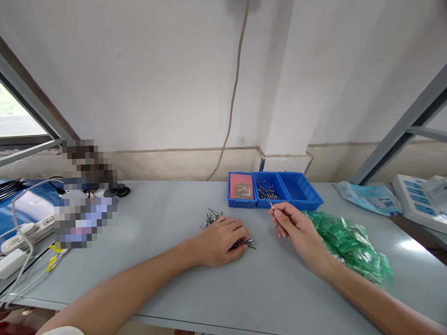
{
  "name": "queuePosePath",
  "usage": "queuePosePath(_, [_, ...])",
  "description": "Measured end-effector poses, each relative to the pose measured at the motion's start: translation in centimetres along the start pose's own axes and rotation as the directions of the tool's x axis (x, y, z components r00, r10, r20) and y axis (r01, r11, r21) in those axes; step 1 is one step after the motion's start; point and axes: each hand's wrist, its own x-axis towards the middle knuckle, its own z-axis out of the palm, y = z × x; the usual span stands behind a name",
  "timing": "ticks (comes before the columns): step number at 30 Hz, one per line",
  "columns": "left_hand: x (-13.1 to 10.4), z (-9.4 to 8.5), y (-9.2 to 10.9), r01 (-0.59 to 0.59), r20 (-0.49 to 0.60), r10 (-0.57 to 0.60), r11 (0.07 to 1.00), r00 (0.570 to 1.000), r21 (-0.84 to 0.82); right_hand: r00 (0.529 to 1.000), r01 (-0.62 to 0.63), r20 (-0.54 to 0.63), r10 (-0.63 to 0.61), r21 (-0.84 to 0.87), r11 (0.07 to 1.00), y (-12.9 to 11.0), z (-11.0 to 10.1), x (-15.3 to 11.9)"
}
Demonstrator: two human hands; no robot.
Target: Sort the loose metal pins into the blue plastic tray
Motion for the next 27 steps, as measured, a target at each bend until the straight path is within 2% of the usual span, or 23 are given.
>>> queuePosePath(9, [-0.05, 0.08, -0.01, 0.001, 0.001, -0.001, 1.0, 1.0, 0.019, 0.993, 0.099, -0.054, -0.108, -0.15, 0.984, 0.15, -0.33, 0.32])
queuePosePath(27, [-0.07, 0.17, -0.05, 0.001, -0.006, -0.001, 1.0, 1.0, 0.012, 0.998, 0.043, -0.04, -0.052, -0.2, 0.979, -0.24, -0.21, 0.05])
